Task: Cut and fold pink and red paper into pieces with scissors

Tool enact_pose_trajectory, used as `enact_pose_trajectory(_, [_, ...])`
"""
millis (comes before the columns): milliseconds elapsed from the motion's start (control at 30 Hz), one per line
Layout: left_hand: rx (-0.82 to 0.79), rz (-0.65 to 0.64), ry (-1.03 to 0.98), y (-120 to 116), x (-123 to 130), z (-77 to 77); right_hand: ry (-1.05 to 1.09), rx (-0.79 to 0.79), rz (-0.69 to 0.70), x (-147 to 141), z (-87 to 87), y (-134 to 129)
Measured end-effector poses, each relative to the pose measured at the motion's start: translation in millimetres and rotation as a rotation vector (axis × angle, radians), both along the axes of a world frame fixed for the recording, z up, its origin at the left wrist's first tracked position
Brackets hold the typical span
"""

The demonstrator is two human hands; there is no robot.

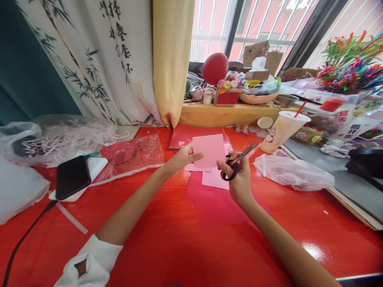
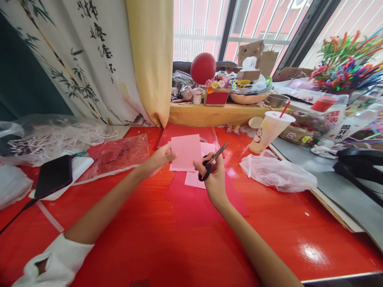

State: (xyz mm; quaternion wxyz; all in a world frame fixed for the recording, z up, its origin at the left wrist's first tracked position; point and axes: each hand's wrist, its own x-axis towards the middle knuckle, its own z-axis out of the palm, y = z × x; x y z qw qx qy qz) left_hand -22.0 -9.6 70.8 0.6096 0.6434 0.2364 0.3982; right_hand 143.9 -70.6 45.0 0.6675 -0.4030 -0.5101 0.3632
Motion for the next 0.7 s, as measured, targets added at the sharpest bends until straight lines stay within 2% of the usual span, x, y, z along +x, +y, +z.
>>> enact_pose_trajectory(67, [-0.033,-0.062,0.142,-1.4,5.7,-6.1,-0.024,0.008,0.013,4.0,0.5,3.0])
enact_pose_trajectory(133, [-0.029,-0.039,0.212,-2.0,7.2,-6.3,-0.049,0.003,0.056,9.6,0.2,6.7])
enact_pose_trajectory(267, [0.004,0.095,0.151,0.6,-0.2,3.8,-0.213,-0.089,0.155,22.3,0.0,11.3])
enact_pose_trajectory(367, [0.013,0.136,0.125,3.7,-7.7,10.8,-0.334,-0.169,0.201,27.7,1.2,10.7])
enact_pose_trajectory(500, [0.006,0.138,0.105,4.4,-11.4,12.9,-0.363,-0.201,0.262,26.6,3.2,7.6])
enact_pose_trajectory(700, [-0.011,0.092,0.114,2.9,-7.3,7.8,-0.336,-0.208,0.334,23.6,3.7,4.6])
